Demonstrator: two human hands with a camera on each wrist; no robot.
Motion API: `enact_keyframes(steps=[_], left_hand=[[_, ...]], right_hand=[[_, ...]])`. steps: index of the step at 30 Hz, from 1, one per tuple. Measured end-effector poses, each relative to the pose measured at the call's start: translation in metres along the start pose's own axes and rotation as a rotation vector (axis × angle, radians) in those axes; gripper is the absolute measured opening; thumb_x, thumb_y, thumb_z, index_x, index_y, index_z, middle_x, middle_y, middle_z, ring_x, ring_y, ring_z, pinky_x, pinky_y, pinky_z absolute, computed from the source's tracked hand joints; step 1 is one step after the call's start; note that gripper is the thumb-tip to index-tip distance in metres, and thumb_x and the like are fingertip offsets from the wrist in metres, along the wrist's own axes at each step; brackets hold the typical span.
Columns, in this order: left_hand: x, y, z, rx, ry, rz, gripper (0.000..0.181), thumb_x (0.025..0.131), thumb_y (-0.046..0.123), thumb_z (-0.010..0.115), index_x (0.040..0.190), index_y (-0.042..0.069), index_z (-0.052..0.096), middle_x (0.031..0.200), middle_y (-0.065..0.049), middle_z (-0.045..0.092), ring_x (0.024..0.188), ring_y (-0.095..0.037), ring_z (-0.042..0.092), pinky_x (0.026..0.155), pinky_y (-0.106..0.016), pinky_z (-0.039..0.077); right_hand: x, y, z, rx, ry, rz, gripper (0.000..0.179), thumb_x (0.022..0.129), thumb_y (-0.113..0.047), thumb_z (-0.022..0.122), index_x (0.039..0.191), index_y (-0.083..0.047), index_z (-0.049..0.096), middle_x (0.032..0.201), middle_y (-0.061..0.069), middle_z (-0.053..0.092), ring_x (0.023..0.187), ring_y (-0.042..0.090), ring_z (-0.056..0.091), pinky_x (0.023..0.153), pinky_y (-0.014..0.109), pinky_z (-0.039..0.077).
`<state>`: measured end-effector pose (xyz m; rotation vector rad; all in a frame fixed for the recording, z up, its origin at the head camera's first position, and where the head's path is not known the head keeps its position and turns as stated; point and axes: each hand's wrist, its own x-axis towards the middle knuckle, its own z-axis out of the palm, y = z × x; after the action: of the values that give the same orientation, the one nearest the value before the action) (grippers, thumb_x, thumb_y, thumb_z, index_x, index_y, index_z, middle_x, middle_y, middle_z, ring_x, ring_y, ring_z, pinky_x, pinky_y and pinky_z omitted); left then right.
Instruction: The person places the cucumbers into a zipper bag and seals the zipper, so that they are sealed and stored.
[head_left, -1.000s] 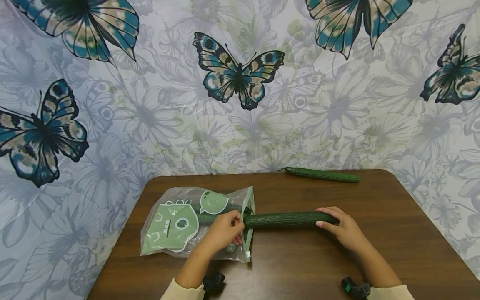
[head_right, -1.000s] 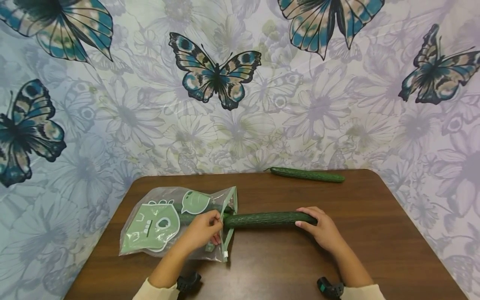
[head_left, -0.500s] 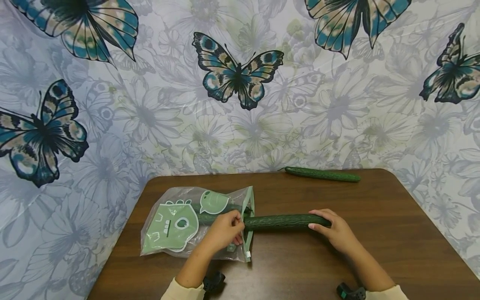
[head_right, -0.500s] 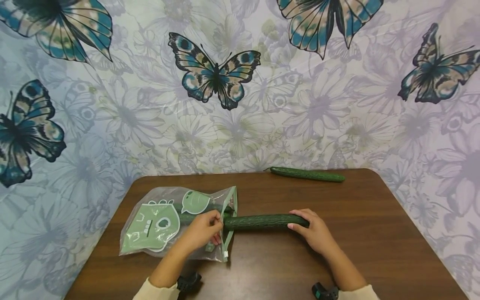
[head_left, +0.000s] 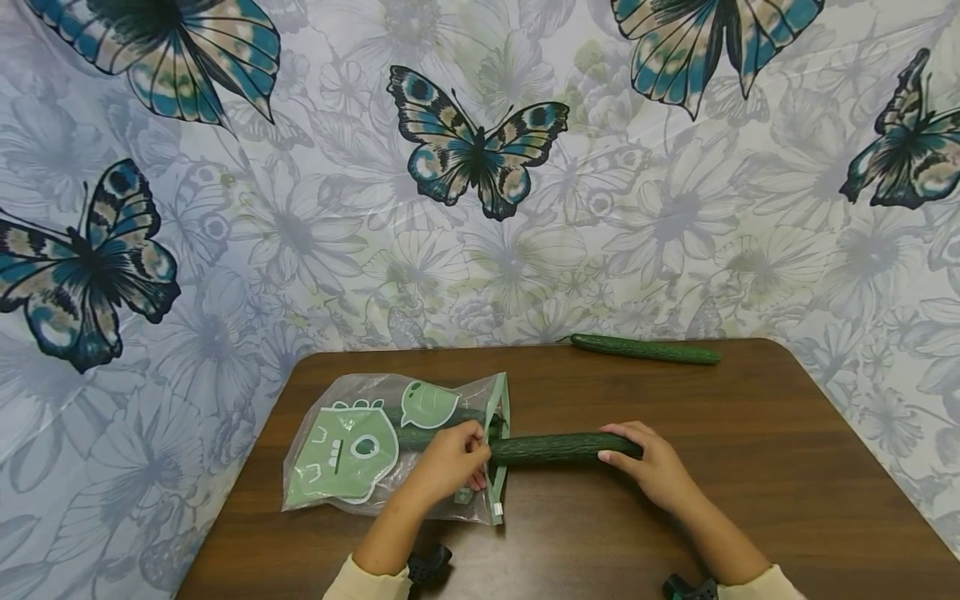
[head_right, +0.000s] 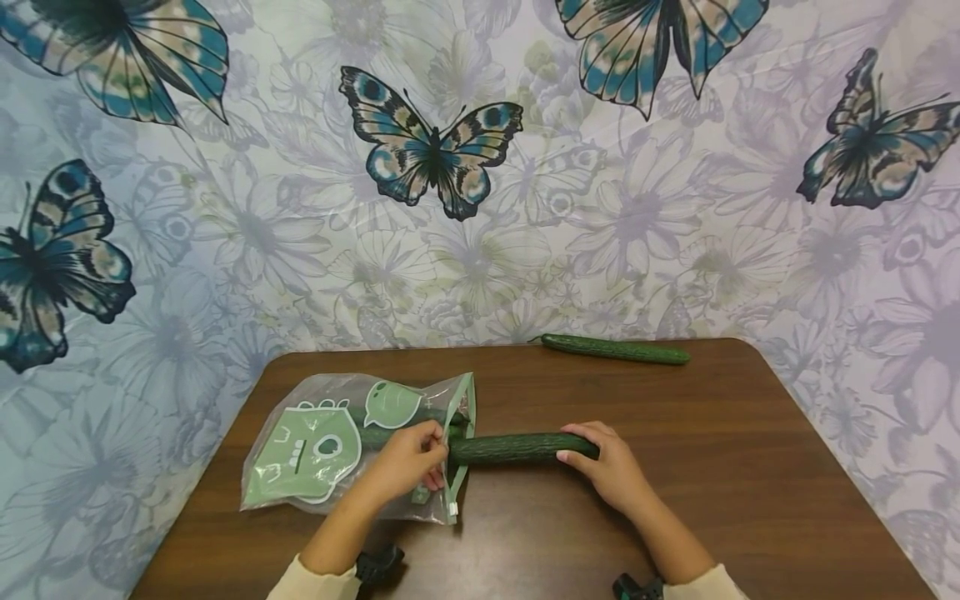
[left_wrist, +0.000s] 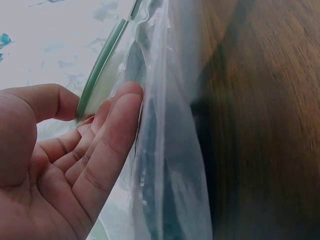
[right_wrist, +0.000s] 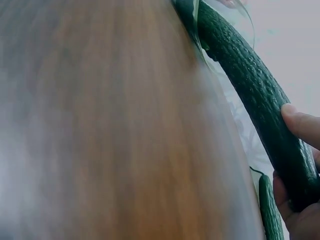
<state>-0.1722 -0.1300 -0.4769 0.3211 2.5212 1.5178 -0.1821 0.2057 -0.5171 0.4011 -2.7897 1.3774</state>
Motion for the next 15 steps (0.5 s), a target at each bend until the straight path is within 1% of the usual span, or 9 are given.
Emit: enact_keyframes(steps=[10, 15], left_hand=[[0.001, 0.000, 0.001, 0.002, -0.003, -0.004, 0.007, 0.092, 0.006, 0.054, 0.091, 0.000, 0.053, 0.067, -0.012, 0.064, 0.050, -0.020, 0.068, 0.047, -0.034, 0.059], [0.001, 0.000, 0.001, -0.001, -0.004, -0.007, 0.007, 0.092, 0.006, 0.054, 0.090, 0.000, 0.054, 0.067, -0.012, 0.064, 0.050, -0.021, 0.068, 0.047, -0.034, 0.059]], right_hand=[[0.004, -0.011, 0.017, 0.005, 0.005, 0.013, 0.050, 0.089, -0.042, 0.074, 0.131, -0.016, 0.066, 0.129, 0.002, 0.065, 0.126, 0.030, 0.059, 0.105, 0.059, 0.048], [0.006, -0.017, 0.023, -0.055, -0.019, -0.015, 0.050, 0.090, -0.040, 0.073, 0.132, -0.016, 0.065, 0.130, 0.001, 0.065, 0.126, 0.030, 0.060, 0.105, 0.057, 0.049]])
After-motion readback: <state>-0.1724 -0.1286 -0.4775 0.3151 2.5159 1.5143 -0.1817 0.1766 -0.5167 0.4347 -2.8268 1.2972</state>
